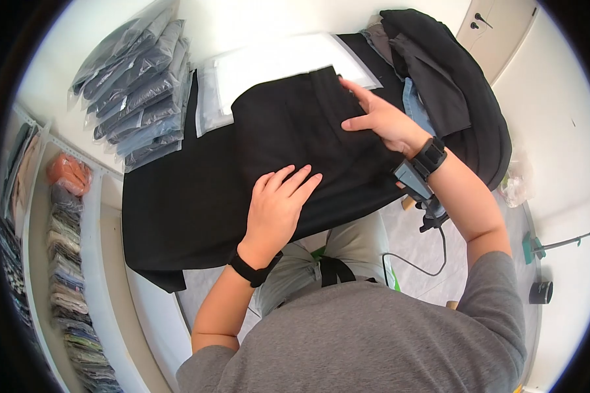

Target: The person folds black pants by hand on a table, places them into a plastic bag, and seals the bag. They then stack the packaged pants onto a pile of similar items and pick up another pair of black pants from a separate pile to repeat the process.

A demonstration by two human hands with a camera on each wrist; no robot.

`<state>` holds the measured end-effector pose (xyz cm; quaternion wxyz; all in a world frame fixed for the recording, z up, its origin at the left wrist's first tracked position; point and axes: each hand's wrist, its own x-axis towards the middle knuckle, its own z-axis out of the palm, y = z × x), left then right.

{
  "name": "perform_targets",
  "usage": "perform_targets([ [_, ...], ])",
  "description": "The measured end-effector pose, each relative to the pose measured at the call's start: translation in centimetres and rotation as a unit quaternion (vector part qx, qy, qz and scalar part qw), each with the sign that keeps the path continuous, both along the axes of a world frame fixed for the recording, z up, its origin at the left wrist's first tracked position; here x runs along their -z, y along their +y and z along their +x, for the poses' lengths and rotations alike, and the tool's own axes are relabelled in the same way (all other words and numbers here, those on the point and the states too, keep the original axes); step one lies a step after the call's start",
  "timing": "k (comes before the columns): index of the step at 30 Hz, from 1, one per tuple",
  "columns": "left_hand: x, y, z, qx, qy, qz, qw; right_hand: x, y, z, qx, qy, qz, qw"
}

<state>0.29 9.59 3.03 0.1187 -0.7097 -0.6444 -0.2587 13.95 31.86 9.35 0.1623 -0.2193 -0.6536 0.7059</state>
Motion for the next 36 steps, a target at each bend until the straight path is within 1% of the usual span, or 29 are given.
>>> perform_targets([
  [2, 0.1, 0.2, -0.2, 0.013, -0.009, 0.011, 1.000, -0.2, -0.1, 0.6, -0.023, 0.086, 0.097, 0.991],
  [3, 0.0, 0.3, -0.2, 0.028, -0.013, 0.025, 0.999, 0.7, 0.2, 0.8, -0.016, 0.082, 0.021, 0.996],
  [4, 0.0, 0.2, -0.2, 0.027, -0.015, 0.026, 0.999, 1.3, 0.4, 1.1, -0.017, 0.080, 0.022, 0.996],
  [5, 0.0, 0.2, -0.2, 0.034, -0.021, 0.010, 0.999, 1.8, 0.5, 1.4, 0.036, -0.019, -0.007, 0.999],
  [6, -0.1, 0.2, -0.2, 0.040, -0.027, -0.007, 0.999, 2.3, 0.7, 1.7, 0.089, -0.117, -0.036, 0.989],
  [7, -0.3, 0.1, -0.2, 0.040, -0.027, -0.005, 0.999, 3.2, 1.5, 1.9, 0.063, -0.091, -0.062, 0.992],
  [8, -0.6, -0.1, -0.1, 0.041, -0.025, -0.024, 0.999, 3.6, 2.5, 2.4, 0.062, -0.091, -0.058, 0.992],
  [10, -1.5, -0.4, -0.2, 0.038, -0.022, -0.040, 0.998, 3.1, 2.7, 2.5, 0.105, -0.194, -0.038, 0.975],
  [11, -2.1, -0.7, -0.6, 0.068, -0.058, -0.073, 0.993, 2.6, 2.7, 2.4, 0.140, -0.262, 0.071, 0.952],
  [12, -2.8, -0.8, -1.2, 0.097, -0.092, -0.104, 0.986, 2.5, 3.2, 2.3, 0.137, -0.257, 0.078, 0.953],
  [14, -3.7, -0.7, -1.9, 0.091, -0.098, -0.113, 0.985, 3.2, 4.7, 2.1, 0.140, -0.319, -0.001, 0.937],
  [15, -4.1, -0.5, -2.0, 0.071, -0.076, -0.101, 0.989, 2.8, 4.6, 1.5, 0.102, -0.303, -0.067, 0.945],
  [16, -4.3, -0.2, -1.8, 0.050, -0.056, -0.090, 0.993, 2.4, 4.3, 1.0, 0.098, -0.301, -0.062, 0.947],
  [18, -3.0, 0.5, -1.2, 0.059, -0.064, -0.134, 0.987, 1.3, 3.2, 0.3, 0.002, -0.230, -0.182, 0.956],
  [19, -2.2, 0.5, -0.5, 0.057, -0.020, -0.151, 0.987, 2.3, 4.0, -0.3, -0.019, -0.213, -0.210, 0.954],
  [20, -1.8, 0.4, 0.2, 0.043, 0.017, -0.148, 0.988, 2.7, 5.0, -0.1, -0.020, -0.215, -0.207, 0.954],
  [22, -1.7, -0.2, 0.7, 0.036, 0.020, -0.136, 0.990, 2.8, 4.7, 0.1, -0.037, -0.182, -0.214, 0.959],
  [23, -1.4, -0.6, 0.8, 0.037, 0.017, -0.140, 0.989, 3.3, 4.6, 0.4, -0.037, -0.185, -0.218, 0.958],
  [26, -1.3, -0.9, 0.6, 0.051, 0.038, -0.125, 0.990, 4.2, 5.4, 0.6, -0.059, -0.124, -0.282, 0.950],
  [27, -1.4, -1.0, 0.5, 0.058, 0.034, -0.133, 0.989, 4.2, 4.6, 0.4, -0.045, -0.131, -0.294, 0.946],
  [28, -1.5, -1.1, 0.5, 0.066, 0.031, -0.141, 0.987, 4.0, 4.3, 0.3, -0.047, -0.127, -0.292, 0.947],
  [30, -1.6, -1.1, 0.1, 0.069, 0.033, -0.143, 0.987, 3.4, 4.0, 0.2, -0.081, -0.141, -0.257, 0.953],
  [32, -2.2, -1.1, -0.6, 0.099, -0.026, -0.176, 0.979, 3.1, 3.8, 0.1, -0.090, -0.127, -0.249, 0.956],
  [34, -3.3, -1.0, -2.9, 0.183, -0.143, -0.200, 0.952, 2.0, 1.8, 0.5, -0.068, -0.001, -0.212, 0.975],
  [35, -4.0, -0.5, -4.5, 0.242, -0.312, -0.185, 0.900, 1.2, 0.8, 1.1, -0.043, 0.016, -0.227, 0.973],
  [36, -5.2, -0.6, -5.6, 0.220, -0.395, -0.141, 0.881, 0.9, 0.0, 1.9, -0.046, 0.018, -0.226, 0.973],
])
